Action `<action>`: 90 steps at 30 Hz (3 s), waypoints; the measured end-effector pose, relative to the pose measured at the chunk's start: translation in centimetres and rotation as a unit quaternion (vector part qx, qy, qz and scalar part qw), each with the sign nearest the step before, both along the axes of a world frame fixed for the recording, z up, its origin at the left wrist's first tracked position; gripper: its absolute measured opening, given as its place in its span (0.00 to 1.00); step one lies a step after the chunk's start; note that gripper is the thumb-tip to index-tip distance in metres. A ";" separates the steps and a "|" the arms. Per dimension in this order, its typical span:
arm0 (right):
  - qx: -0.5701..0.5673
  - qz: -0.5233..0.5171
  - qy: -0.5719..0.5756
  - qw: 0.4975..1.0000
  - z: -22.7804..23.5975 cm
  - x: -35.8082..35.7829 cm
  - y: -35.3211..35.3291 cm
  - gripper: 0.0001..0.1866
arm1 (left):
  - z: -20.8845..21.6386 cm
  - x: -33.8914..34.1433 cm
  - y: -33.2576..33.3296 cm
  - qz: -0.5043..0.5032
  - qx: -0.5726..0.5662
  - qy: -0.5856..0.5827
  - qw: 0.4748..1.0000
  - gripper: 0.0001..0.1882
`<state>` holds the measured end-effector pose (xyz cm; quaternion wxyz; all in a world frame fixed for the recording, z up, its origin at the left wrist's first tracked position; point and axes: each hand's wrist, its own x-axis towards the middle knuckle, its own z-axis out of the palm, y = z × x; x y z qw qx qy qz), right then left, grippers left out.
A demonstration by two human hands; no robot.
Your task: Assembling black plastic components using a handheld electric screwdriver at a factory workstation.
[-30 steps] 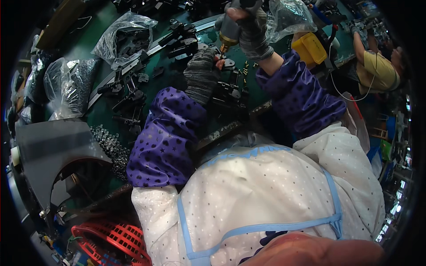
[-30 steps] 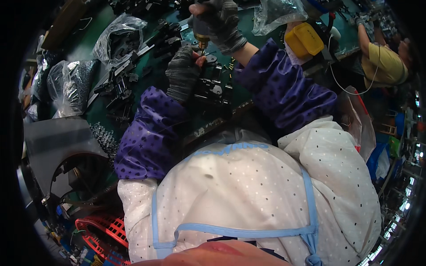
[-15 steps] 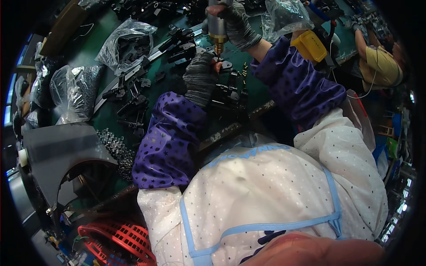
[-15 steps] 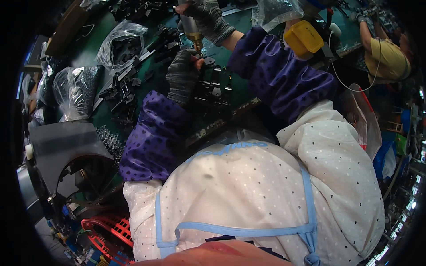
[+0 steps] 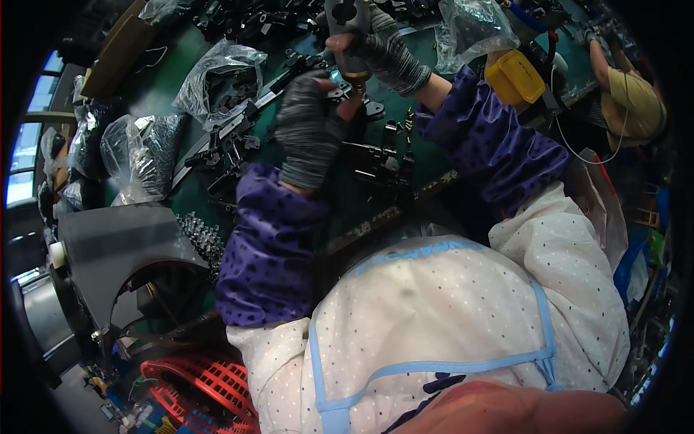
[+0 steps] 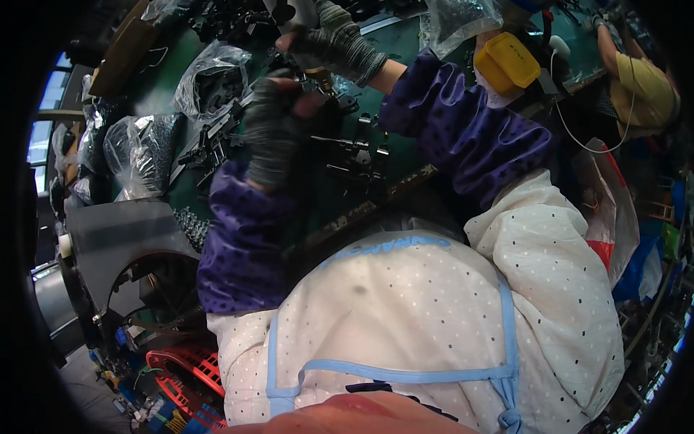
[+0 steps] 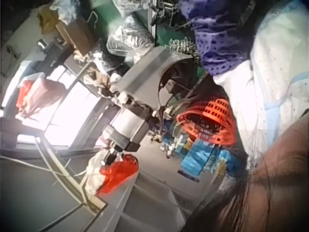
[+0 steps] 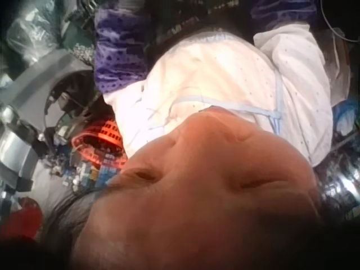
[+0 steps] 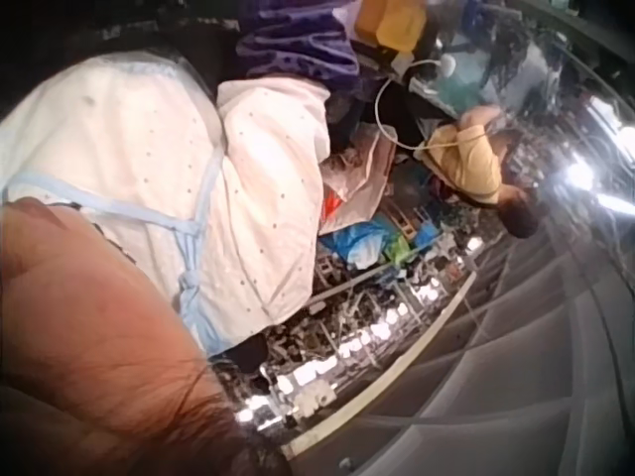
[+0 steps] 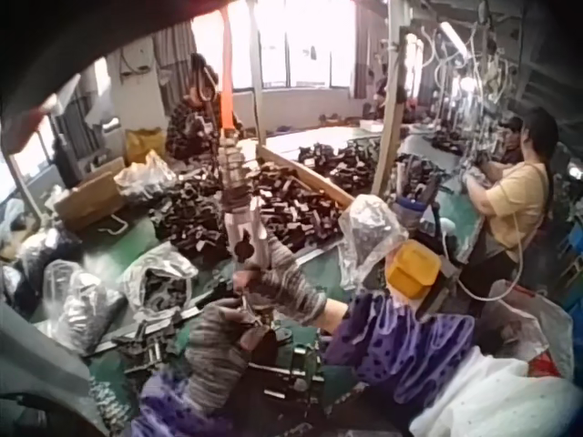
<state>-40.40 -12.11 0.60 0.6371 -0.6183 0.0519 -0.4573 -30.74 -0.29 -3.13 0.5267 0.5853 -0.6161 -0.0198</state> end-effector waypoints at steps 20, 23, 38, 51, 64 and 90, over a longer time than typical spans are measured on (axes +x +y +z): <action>-0.046 0.003 -0.001 0.999 -0.6 0.3 -0.2 0.41 | -2.9 -1.9 0.1 0.076 0.018 0.002 0.997 0.11; -0.030 -0.005 0.010 0.999 0.7 0.6 0.5 0.40 | -5.4 -2.0 -0.2 0.016 0.062 0.001 0.998 0.10; -0.010 0.022 0.089 0.996 0.0 -0.1 0.7 0.26 | -2.1 -0.9 1.1 -0.012 0.127 -0.163 0.978 0.15; -0.158 -0.120 -0.073 0.977 2.0 0.7 0.2 0.23 | 11.7 -1.4 -1.2 -0.032 -0.108 -0.032 0.993 0.08; -0.224 -0.138 -0.007 0.965 0.4 -1.4 -1.1 0.35 | 7.9 0.4 -1.4 -0.053 -0.083 -0.051 0.994 0.09; -0.106 -0.099 0.042 0.988 0.6 -3.3 -0.8 0.31 | -2.9 -0.6 0.4 -0.063 0.219 0.159 0.961 0.13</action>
